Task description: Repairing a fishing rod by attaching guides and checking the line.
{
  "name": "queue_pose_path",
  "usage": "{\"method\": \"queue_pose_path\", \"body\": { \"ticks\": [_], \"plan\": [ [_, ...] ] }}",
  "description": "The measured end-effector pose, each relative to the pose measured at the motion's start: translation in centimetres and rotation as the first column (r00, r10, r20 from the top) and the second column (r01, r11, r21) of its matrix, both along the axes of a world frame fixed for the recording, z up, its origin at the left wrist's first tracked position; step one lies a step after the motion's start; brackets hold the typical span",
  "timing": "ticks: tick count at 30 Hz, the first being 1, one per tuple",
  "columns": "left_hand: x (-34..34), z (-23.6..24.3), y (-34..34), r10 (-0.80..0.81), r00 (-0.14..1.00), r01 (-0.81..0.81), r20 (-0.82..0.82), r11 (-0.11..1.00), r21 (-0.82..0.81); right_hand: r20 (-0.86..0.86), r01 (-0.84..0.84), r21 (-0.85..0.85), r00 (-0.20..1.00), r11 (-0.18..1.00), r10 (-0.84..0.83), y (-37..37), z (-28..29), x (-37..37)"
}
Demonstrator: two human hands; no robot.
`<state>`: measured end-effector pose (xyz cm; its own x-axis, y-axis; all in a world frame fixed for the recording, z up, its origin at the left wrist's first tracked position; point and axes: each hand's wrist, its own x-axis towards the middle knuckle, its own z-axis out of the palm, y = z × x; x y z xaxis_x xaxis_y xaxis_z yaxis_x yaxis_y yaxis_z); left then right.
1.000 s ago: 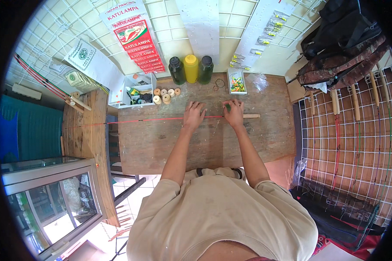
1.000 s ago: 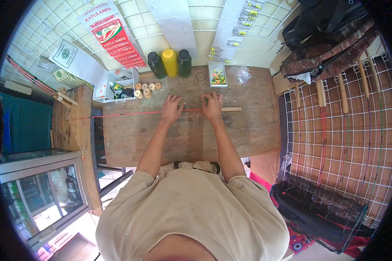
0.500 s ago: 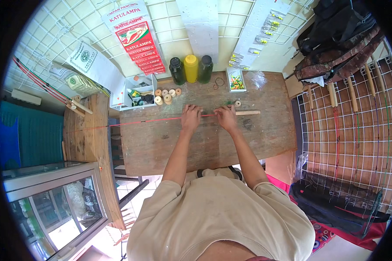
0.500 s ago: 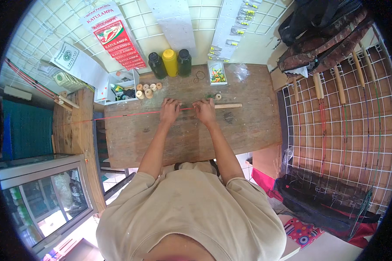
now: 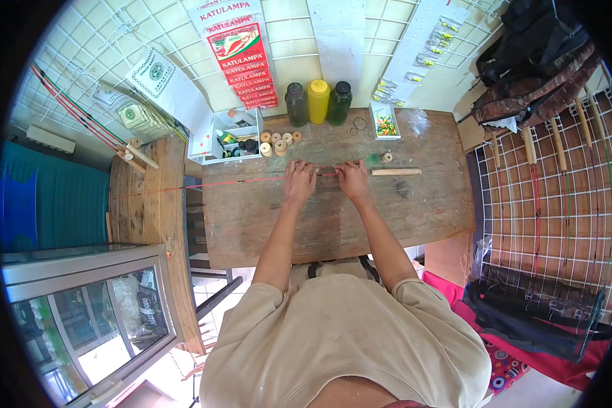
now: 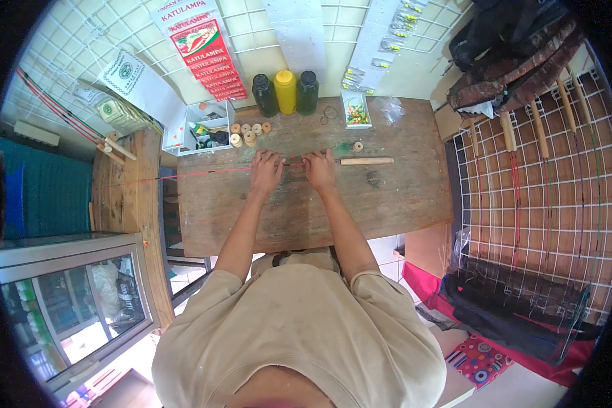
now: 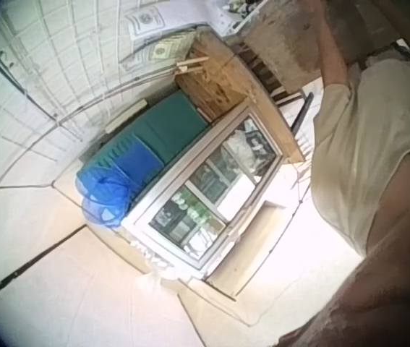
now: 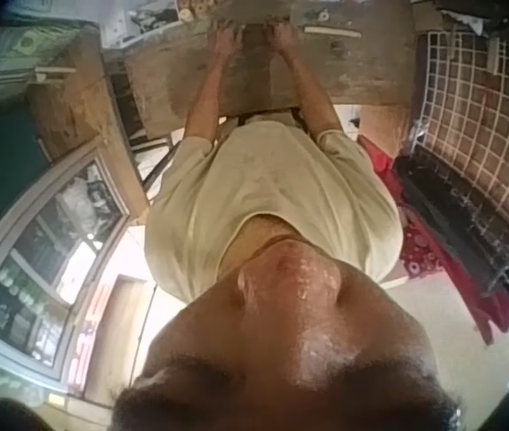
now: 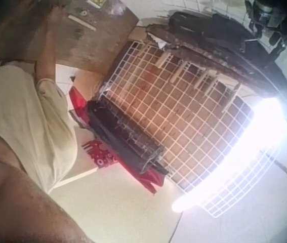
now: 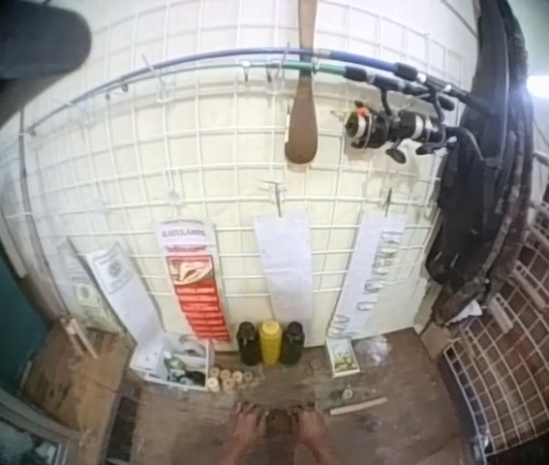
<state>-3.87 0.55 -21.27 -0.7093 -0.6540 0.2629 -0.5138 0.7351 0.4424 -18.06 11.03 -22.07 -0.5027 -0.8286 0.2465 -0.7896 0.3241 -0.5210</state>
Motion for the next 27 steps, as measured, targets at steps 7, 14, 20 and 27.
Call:
{"method": "queue_pose_path", "body": {
  "ticks": [7,14,20,27],
  "plan": [
    [-1.9,0.1,1.4,-0.086,0.996,0.088,-0.034,0.995,0.037,0.006,0.078,-0.041,0.997,0.996,-0.077,2.1,1.0,-1.9],
    [-5.3,-0.2,3.3,-0.073,0.996,0.075,-0.055,0.996,0.047,-0.036,0.167,-0.065,0.985,0.984,-0.170,4.7,0.7,-6.1],
    [-8.0,-0.9,5.6,-0.156,0.987,0.157,0.050,0.987,-0.021,-0.030,0.055,0.109,0.998,0.993,-0.052,5.6,-0.4,-8.1],
    [-9.9,-0.6,6.0,0.122,0.986,-0.123,0.113,0.992,0.005,-0.067,0.146,0.090,0.988,0.985,-0.141,5.4,-0.3,-10.4]
  ]
}}
